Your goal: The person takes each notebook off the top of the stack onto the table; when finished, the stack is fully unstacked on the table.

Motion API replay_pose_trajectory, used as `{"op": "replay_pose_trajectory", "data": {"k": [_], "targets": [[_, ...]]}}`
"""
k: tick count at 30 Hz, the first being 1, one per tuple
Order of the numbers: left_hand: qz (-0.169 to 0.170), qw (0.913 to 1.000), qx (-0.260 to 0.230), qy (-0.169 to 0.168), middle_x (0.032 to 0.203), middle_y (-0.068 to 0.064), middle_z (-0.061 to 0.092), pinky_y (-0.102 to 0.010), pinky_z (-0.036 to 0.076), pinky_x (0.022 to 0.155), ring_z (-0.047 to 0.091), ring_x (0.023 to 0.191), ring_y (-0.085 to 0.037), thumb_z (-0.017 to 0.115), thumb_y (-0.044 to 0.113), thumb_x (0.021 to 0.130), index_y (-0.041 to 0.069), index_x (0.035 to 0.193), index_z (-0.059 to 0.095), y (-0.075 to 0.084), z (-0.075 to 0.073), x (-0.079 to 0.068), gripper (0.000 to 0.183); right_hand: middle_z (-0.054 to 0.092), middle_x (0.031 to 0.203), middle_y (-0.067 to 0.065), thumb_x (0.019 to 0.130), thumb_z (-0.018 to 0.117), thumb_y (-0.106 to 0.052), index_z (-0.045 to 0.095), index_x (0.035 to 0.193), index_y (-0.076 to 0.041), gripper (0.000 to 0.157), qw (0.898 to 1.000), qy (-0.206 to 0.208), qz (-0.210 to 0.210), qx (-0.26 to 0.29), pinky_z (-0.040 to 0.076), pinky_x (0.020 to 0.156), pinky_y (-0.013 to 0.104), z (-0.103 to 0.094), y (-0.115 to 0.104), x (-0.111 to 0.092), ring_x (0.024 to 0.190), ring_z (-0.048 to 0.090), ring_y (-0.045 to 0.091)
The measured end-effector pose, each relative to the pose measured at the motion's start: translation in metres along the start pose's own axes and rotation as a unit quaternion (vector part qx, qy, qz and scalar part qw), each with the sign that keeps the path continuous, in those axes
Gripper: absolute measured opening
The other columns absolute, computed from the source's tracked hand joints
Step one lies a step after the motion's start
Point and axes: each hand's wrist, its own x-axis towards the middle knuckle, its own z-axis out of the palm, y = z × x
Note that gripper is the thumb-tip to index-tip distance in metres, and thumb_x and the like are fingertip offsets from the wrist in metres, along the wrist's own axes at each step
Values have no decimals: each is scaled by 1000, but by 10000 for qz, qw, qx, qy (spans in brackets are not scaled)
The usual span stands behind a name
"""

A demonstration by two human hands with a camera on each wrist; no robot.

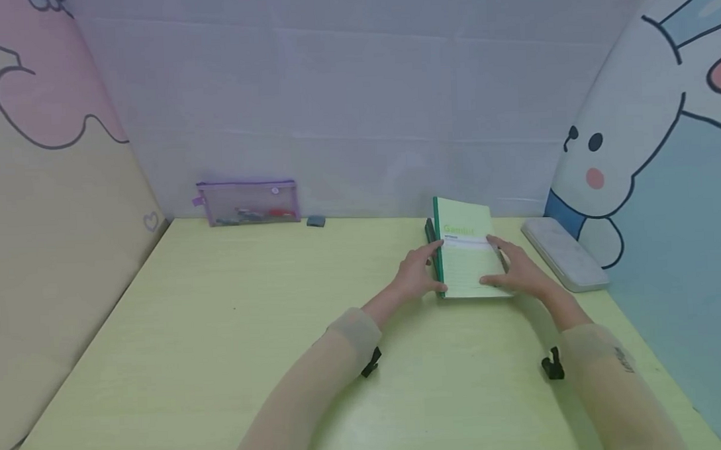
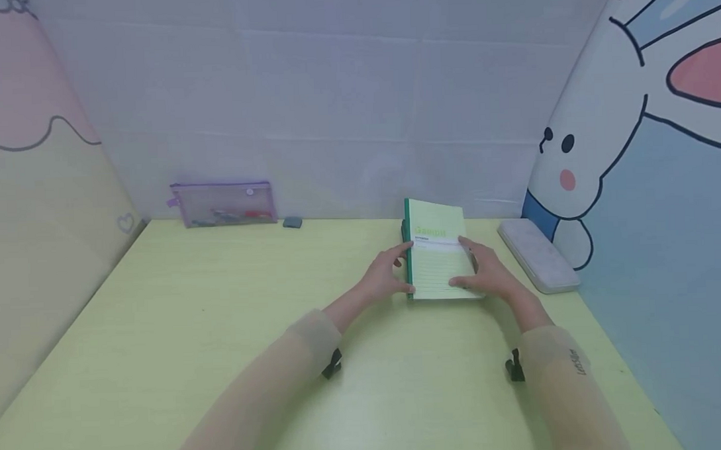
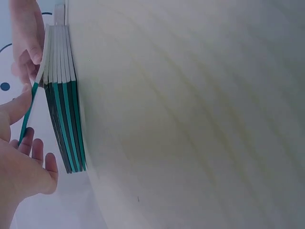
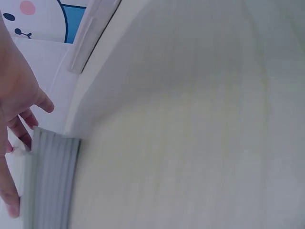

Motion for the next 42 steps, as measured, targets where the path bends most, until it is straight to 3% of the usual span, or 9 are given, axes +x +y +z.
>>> {"op": "replay_pose_trajectory", "data": {"k": [5,10,16,21,27,33,39,42], "targets": [[-27,9997,-240,91,121,4,56,-27,43,87,49,109,-14,84,17,70,25,148,32,-1,-10,-1,94,32,143,31,76,79,-35,24,148,-2,97,9994,141,-262,-203,26,100,64,-9,-14,-2,128,29,49],[112,9989,-447,0,120,2,58,-28,43,90,48,109,-16,82,14,73,22,148,31,-11,-29,0,92,42,132,26,77,78,-34,27,148,-5,92,9980,150,-529,-315,35,90,59,-14,-27,1,113,40,42],[179,9991,-351,-121,117,-2,63,-32,42,95,50,110,-20,81,16,75,22,148,32,-25,-60,1,88,45,118,16,80,75,-35,27,149,-12,88,9981,-6,-603,-113,40,88,53,-13,-42,11,109,38,33],[126,9985,-495,-190,111,-3,62,-36,42,95,50,113,-27,81,13,74,24,149,30,-38,-82,1,91,46,118,17,79,77,-30,29,148,-9,86,9974,-110,-710,91,40,90,55,-7,-60,22,111,40,35],[-67,9976,-535,-436,109,-2,60,-37,43,91,49,112,-27,83,14,72,26,149,27,-57,-103,-4,96,48,117,15,77,79,-28,32,147,-7,87,9953,-266,-907,204,39,90,52,6,-77,36,109,40,33],[-33,9977,-449,-513,105,-4,62,-38,43,94,51,110,-26,80,19,76,22,149,29,-76,-116,-8,89,50,113,12,74,81,-34,35,145,-7,89,9936,-402,-1047,129,37,88,46,21,-86,49,106,40,29],[-67,9973,-347,-646,102,-5,64,-39,43,96,52,107,-23,78,19,78,18,148,32,-91,-122,-13,84,50,130,17,72,80,-41,35,146,-10,92,9926,-687,-967,-267,36,94,55,35,-90,58,113,40,34],[-189,9966,-382,-704,102,-6,64,-40,42,97,52,107,-23,78,18,78,18,148,32,-98,-122,-16,84,50,134,15,70,81,-45,38,145,-13,92,9910,-734,-978,-553,35,93,54,42,-90,62,113,40,32]]}}
